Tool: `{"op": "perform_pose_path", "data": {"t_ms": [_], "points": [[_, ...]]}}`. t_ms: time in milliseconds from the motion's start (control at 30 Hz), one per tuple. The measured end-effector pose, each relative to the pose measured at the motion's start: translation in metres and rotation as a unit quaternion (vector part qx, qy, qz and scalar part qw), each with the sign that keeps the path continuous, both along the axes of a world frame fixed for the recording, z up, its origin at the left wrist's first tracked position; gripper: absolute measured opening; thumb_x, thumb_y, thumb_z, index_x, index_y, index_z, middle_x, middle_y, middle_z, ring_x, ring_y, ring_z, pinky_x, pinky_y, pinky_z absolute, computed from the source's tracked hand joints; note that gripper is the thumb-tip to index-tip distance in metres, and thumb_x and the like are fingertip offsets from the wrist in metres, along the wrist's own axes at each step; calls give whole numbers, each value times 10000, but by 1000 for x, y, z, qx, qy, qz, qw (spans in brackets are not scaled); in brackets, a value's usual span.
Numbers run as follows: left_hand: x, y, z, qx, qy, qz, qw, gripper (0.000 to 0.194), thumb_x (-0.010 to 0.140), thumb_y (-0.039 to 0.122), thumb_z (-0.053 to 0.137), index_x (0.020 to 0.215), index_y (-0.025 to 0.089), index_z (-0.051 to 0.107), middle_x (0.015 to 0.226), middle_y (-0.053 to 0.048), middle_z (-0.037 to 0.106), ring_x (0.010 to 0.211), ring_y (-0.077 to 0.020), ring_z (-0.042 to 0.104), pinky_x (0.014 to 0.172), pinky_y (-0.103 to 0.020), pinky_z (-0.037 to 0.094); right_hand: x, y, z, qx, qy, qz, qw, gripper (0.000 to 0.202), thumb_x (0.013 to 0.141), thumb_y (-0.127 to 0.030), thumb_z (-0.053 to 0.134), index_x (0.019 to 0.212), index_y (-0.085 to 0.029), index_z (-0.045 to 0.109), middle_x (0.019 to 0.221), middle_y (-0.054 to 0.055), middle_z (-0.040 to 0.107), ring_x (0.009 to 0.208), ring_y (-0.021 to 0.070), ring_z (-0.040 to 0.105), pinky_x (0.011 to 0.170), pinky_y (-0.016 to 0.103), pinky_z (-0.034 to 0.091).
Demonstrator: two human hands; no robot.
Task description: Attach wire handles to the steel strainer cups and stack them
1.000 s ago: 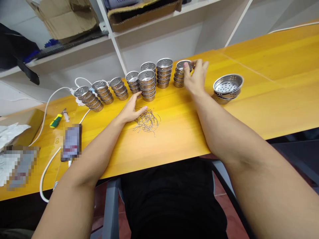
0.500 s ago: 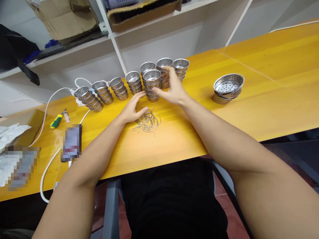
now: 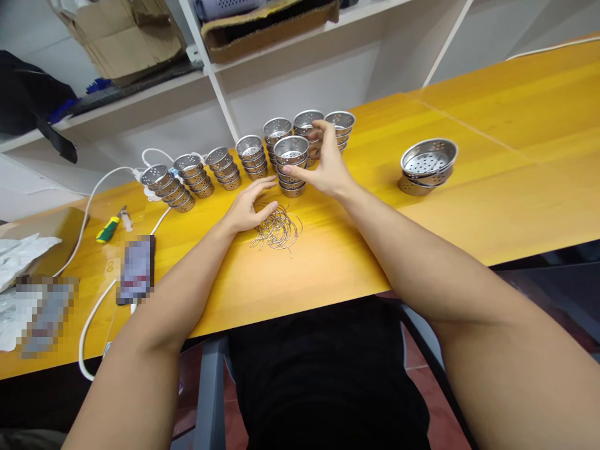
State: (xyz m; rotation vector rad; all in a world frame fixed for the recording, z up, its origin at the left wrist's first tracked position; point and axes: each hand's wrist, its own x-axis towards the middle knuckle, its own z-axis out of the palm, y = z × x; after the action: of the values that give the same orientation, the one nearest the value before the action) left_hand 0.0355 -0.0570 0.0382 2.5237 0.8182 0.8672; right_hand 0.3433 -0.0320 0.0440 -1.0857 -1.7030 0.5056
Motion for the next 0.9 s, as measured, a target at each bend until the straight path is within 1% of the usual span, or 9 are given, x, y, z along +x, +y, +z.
{"op": "perform_pose_path", "data": {"t_ms": [133, 233, 300, 500, 600, 667, 767, 833, 900], "points": [[-3, 3, 0, 17, -6, 26, 1000, 532, 1134, 501, 714, 1582, 215, 708, 1817, -212, 690, 1699, -379, 702, 1467, -649, 572, -10, -9, 10, -9, 5, 26, 1000, 1532, 722, -1056, 971, 1927, -416, 276, 1858, 171, 540, 1702, 513, 571, 1392, 755, 555], [-3, 3, 0, 17, -1, 36, 999, 515, 1130, 485, 721, 1570, 217, 710, 1792, -214, 702, 1685, -375, 706, 1455, -634, 583, -16, -15, 16, -26, -23, 43, 998, 1454, 742, -977, 1005, 1896, -366, 364, 1821, 164, 600, 1697, 544, 589, 1358, 749, 585], [-3, 3, 0, 15, 4, 40, 999, 512, 1130, 480, 725, 1570, 219, 711, 1786, -210, 700, 1678, -370, 706, 1443, -617, 594, -12, -19, 22, -30, -55, 30, 998, 1350, 781, -881, 1038, 1857, -330, 436, 1783, 161, 646, 1675, 546, 616, 1373, 733, 575], [-6, 5, -3, 18, 6, 41, 999, 440, 1136, 432, 732, 1524, 225, 727, 1743, -199, 718, 1632, -355, 732, 1410, -596, 621, 28, -40, 61, -81, -141, -105, 981, 964, 946, -400, 1050, 1759, -277, 545, 1729, 199, 706, 1567, 483, 698, 1385, 673, 553], [-8, 6, -4, 24, 9, 39, 999, 402, 1140, 412, 741, 1496, 225, 739, 1728, -197, 725, 1623, -350, 741, 1409, -594, 623, 41, -48, 83, -155, -214, -194, 945, 981, 932, -236, 1052, 1759, -173, 527, 1693, 268, 708, 1577, 496, 701, 1350, 665, 564], [-8, 6, -5, 25, 12, 38, 999, 385, 1141, 397, 749, 1485, 225, 743, 1726, -198, 726, 1628, -351, 740, 1412, -597, 621, 46, -50, 92, -206, -261, -256, 908, 1045, 904, -245, 1090, 1755, -109, 500, 1709, 318, 640, 1583, 526, 693, 1323, 677, 574], [-8, 6, -5, 27, 14, 37, 999, 375, 1142, 380, 754, 1483, 223, 743, 1729, -201, 723, 1632, -354, 739, 1414, -604, 617, 51, -46, 92, -219, -296, -331, 869, 1016, 930, -433, 1111, 1703, -110, 538, 1819, 334, 424, 1719, 536, 532, 1372, 678, 532], [-7, 6, -6, 28, 15, 37, 999, 371, 1142, 378, 760, 1481, 229, 742, 1731, -198, 721, 1634, -357, 738, 1416, -611, 614, 57, -38, 84, -203, -295, -348, 866, 953, 1001, -538, 1056, 1699, -127, 554, 1872, 315, 308, 1813, 511, 384, 1454, 643, 449], [-7, 6, -6, 29, 14, 37, 999, 368, 1141, 375, 762, 1479, 229, 741, 1730, -198, 720, 1633, -358, 739, 1414, -614, 614, 66, -26, 70, -191, -285, -349, 872, 951, 1046, -500, 1025, 1771, -163, 510, 1898, 289, 261, 1836, 484, 352, 1501, 594, 382]]}}
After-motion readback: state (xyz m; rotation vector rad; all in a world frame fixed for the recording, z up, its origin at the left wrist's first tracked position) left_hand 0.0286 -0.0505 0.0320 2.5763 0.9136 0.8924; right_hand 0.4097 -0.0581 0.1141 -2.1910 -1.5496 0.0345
